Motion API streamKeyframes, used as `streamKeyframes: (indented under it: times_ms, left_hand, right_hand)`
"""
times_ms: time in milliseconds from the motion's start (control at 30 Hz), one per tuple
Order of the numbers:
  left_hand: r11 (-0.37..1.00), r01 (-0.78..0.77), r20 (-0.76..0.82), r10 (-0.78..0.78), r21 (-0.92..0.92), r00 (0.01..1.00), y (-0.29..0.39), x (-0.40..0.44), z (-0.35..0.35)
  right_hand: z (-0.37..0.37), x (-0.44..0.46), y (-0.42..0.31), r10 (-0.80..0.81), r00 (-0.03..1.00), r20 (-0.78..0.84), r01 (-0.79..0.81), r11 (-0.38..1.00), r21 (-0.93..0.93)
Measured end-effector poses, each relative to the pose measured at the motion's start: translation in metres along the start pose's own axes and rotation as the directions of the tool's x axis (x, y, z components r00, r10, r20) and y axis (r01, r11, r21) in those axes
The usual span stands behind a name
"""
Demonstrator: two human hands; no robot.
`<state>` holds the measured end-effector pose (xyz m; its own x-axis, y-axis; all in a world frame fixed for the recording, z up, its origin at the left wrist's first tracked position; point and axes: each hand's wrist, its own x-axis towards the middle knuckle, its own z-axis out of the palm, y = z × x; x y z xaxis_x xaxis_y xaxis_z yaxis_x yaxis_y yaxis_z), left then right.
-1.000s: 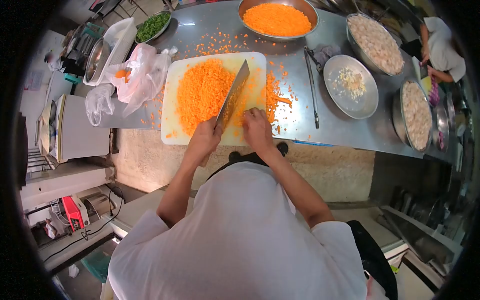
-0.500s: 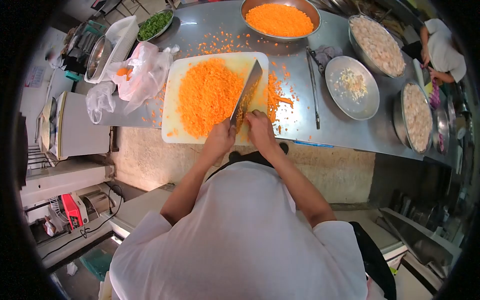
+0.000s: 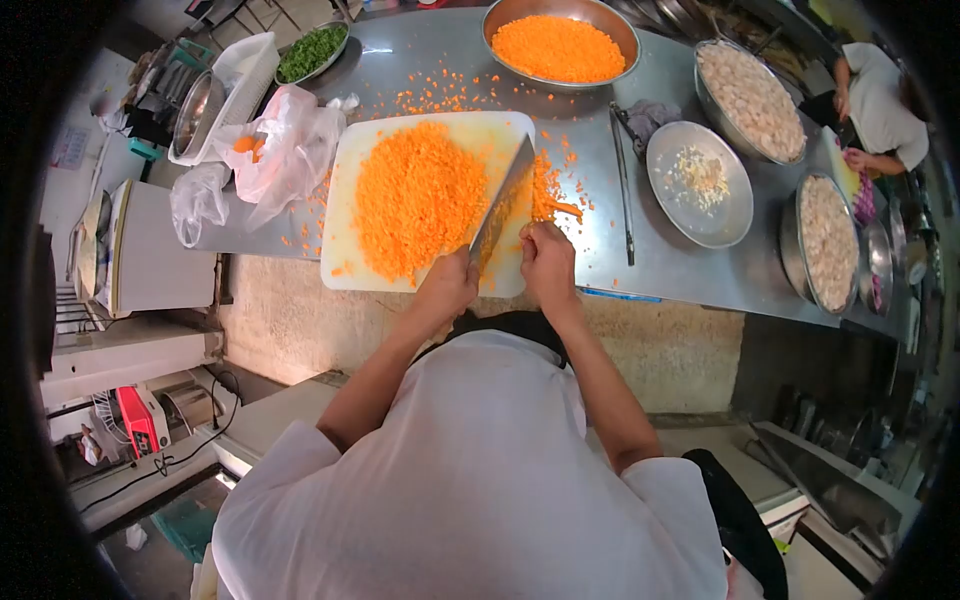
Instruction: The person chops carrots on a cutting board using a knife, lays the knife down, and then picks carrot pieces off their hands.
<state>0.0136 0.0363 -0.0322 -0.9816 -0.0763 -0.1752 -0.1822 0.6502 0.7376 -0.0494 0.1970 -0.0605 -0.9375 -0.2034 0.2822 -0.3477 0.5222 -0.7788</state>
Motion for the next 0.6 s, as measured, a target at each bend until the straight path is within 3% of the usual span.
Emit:
streamKeyframes:
  times_ms: [133,233,300,433,567,600]
  left_hand:
    - [0.998,-0.063,-0.009,0.063,0.001,0.998,0.009,0.008,-0.015]
    - [1.000,-0.006,0.025,0.006,-0.011,1.000,0.007,-0.001,-0.015]
    - [0.993,-0.114,-0.041,0.115,0.032,0.993,0.001,0.002,0.000]
    - [0.997,-0.060,-0.013,0.060,-0.038,0.998,0.016,0.006,-0.011]
    - [0.985,-0.167,0.009,0.167,0.031,0.986,-0.003,-0.016,-0.001]
    - [0.992,-0.020,0.080,0.030,-0.126,0.996,0.002,-0.021,-0.010]
  right_hand:
    - [-0.009,0.004,0.002,-0.044,0.999,-0.030,0.044,0.999,0.003]
    - [-0.015,0.008,-0.004,-0.040,0.994,-0.102,0.047,0.997,0.059]
    - [-0.019,0.008,-0.009,-0.045,0.985,-0.165,0.060,0.994,0.088]
    - [-0.021,0.013,-0.013,-0.035,0.991,-0.131,0.046,0.996,0.079]
    - [-0.016,0.009,-0.005,-0.008,0.994,-0.107,0.013,0.999,0.041]
    - [-0.015,0.007,0.000,0.026,0.996,-0.086,-0.023,0.999,0.041]
